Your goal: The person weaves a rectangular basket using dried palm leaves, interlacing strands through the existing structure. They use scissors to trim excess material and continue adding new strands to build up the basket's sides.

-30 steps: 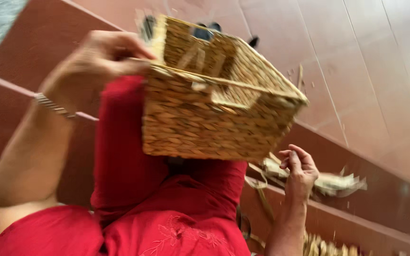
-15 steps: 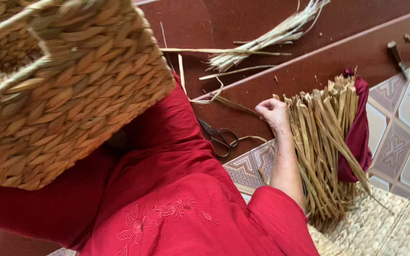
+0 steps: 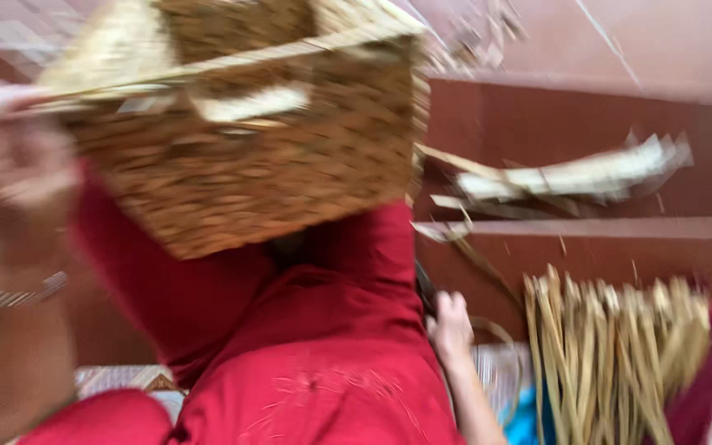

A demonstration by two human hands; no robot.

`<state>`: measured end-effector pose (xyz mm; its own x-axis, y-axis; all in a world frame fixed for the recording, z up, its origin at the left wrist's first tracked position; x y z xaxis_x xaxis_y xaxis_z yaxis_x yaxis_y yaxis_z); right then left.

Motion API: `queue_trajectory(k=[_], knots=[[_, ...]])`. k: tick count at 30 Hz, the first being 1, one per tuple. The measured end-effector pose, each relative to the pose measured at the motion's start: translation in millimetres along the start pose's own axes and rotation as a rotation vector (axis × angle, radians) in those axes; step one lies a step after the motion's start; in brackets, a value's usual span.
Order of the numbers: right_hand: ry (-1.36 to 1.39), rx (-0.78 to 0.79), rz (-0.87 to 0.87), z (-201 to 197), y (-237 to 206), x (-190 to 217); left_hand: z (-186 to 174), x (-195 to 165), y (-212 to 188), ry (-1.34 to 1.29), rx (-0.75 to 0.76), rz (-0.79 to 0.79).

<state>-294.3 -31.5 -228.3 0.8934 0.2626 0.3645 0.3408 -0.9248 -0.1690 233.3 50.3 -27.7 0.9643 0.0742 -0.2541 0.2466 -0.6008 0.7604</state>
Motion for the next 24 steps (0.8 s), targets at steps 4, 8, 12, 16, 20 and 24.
queue_trajectory(k=[4, 8, 12, 16, 20, 24], knots=[[-0.067, 0.038, 0.042, 8, 11, -11, -3, 13, -3, 0.01, -0.014, -0.011], [-0.044, 0.16, 0.085, 18, 25, -26, -4, 23, 11, -0.163, 0.021, -0.235], [0.541, 0.171, 0.342, 16, 36, -44, -15, -4, 24, -0.135, 0.015, -0.117], [0.978, 0.025, 0.344, -8, 65, -35, -13, -39, 31, -0.119, 0.024, 0.047], [0.898, -0.071, -0.253, -78, 100, 60, -1, -62, 45, -0.127, 0.058, 0.156], [0.334, -0.363, -0.687, -144, 114, 182, 0, -71, 58, -0.096, 0.049, 0.201]])
Point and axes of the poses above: each hand's wrist, its own y-axis towards the middle knuckle, its own z-axis out of the palm, x = y × z, the point moved 8 cm from there along y, towards the middle knuckle, and after that the axes turned 5 degrees about -x, right-handed, at the moved point
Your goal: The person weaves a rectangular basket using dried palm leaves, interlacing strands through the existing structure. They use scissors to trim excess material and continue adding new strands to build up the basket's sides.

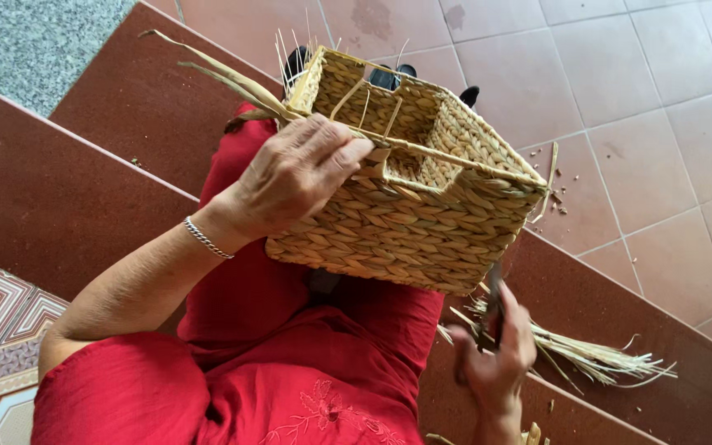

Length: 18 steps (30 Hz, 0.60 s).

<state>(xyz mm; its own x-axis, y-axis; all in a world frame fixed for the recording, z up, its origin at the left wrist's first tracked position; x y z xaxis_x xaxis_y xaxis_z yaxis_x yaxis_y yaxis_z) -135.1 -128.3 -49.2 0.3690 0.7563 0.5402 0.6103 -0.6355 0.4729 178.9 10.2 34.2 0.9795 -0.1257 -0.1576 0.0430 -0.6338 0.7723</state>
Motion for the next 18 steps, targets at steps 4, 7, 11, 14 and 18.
queue_trajectory(k=[4, 7, 11, 14, 18], knots=[[-0.27, -0.005, -0.419, 32, 78, 68, 0, -2, 4, 0.051, 0.047, 0.0], [-0.328, 0.024, -0.546, 51, 107, 95, 2, 2, 5, 0.065, 0.079, -0.024], [-0.279, 0.06, -0.607, 65, 128, 114, 9, 13, 9, 0.049, 0.092, -0.047], [-0.307, 0.085, -0.636, 73, 135, 119, 10, 21, 11, 0.035, 0.015, -0.086], [-0.356, 0.1, -0.674, 80, 138, 118, 19, 24, 12, 0.071, 0.048, -0.085]])
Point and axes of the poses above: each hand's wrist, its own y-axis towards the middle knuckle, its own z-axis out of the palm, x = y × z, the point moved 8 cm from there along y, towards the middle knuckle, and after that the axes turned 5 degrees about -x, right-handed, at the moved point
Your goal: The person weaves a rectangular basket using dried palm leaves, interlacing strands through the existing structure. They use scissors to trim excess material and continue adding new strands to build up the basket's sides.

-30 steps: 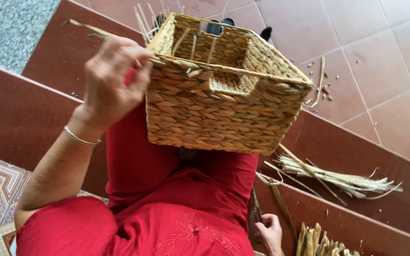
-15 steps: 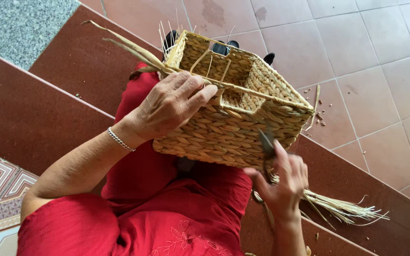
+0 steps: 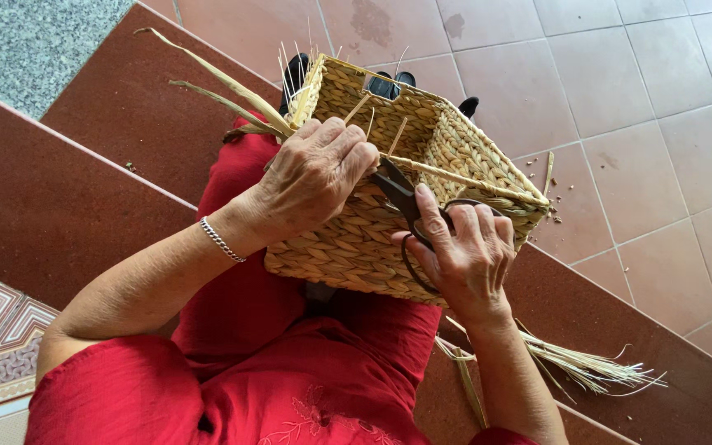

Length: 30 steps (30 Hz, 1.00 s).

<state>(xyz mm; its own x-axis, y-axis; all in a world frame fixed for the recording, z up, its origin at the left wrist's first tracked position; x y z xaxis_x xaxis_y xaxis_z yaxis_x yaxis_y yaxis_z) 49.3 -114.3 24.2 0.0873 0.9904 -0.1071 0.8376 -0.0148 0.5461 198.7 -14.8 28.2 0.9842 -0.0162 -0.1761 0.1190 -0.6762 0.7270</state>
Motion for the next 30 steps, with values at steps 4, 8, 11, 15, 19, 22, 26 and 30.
queue_trajectory(k=[4, 8, 11, 15, 19, 22, 26, 30], knots=[[-0.081, -0.043, -0.053, 9, 1, 0, 0, 1, 2, -0.055, -0.033, -0.022], [-0.087, -0.061, -0.064, 15, -2, -1, 4, 3, 1, -0.069, -0.013, -0.038], [-0.067, -0.077, -0.085, 17, -4, -1, 8, 4, -3, -0.113, -0.005, -0.058], [-0.023, -0.089, -0.095, 15, -5, -5, 4, 12, -8, -0.277, -0.054, -0.112], [0.047, -0.092, 0.025, 5, -6, -17, -12, 34, -17, -0.592, -0.087, -0.282], [0.013, -0.066, 0.046, 1, -6, -16, -24, 43, -27, -0.586, -0.073, -0.371], [-0.019, -0.06, 0.012, 3, -1, -7, -32, 27, -21, -0.408, -0.152, -0.157], [-0.06, -0.05, -0.016, 8, 5, -1, -20, 16, -16, -0.159, -0.093, -0.075]])
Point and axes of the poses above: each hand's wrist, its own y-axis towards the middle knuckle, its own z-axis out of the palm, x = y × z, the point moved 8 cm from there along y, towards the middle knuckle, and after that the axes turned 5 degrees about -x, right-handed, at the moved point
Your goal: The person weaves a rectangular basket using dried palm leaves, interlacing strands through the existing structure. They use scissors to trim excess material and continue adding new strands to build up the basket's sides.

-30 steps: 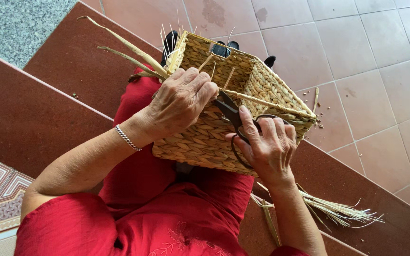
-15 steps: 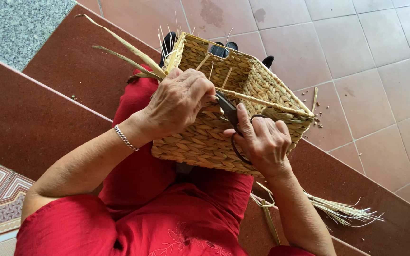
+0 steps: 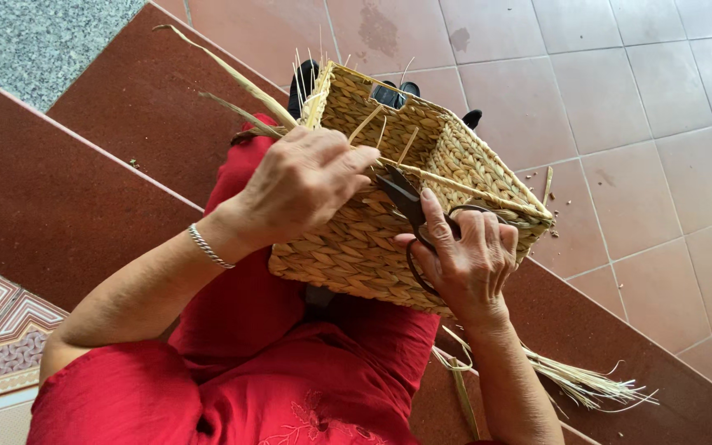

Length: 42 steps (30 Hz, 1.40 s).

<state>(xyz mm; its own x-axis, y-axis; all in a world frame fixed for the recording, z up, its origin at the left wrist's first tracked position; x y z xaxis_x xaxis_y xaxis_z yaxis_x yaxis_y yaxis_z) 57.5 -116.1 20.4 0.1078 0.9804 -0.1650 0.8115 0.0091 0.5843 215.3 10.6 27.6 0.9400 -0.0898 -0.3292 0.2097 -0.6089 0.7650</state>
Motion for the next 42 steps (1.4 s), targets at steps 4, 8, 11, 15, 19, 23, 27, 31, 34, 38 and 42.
queue_trajectory(k=[4, 8, 11, 15, 19, 23, 27, 31, 34, 38, 42], knots=[[-0.011, -0.004, -0.026, 1, 1, 2, 6, -6, 3, 0.134, 0.058, 0.046], [-0.026, -0.025, -0.051, 1, -1, 3, 3, -7, 5, 0.094, 0.025, 0.028], [-0.045, -0.027, -0.077, 3, -1, 6, 1, -8, 3, 0.06, -0.009, 0.033], [-0.067, -0.023, -0.104, 6, 2, 13, 0, -7, -1, 0.046, -0.016, 0.02], [-0.049, -0.012, -0.125, 6, 6, 17, -6, -10, -1, 0.012, -0.051, 0.024], [-0.022, 0.004, -0.13, 11, 6, 17, -8, -9, 2, -0.016, -0.065, -0.004], [0.106, -0.028, -0.119, 9, 6, 15, -11, -4, -3, -0.162, -0.038, -0.045], [0.327, 0.07, 0.122, -1, 6, -9, -22, 3, -15, -0.189, -0.053, -0.028], [0.272, 0.243, 0.21, -5, 8, -25, -33, 16, -23, -0.119, -0.188, -0.059], [0.193, 0.281, 0.2, -17, 19, -26, -37, 34, -29, 0.133, -0.175, -0.158], [0.188, 0.331, 0.145, -17, 37, -24, -37, 39, -32, 0.066, -0.126, -0.214]])
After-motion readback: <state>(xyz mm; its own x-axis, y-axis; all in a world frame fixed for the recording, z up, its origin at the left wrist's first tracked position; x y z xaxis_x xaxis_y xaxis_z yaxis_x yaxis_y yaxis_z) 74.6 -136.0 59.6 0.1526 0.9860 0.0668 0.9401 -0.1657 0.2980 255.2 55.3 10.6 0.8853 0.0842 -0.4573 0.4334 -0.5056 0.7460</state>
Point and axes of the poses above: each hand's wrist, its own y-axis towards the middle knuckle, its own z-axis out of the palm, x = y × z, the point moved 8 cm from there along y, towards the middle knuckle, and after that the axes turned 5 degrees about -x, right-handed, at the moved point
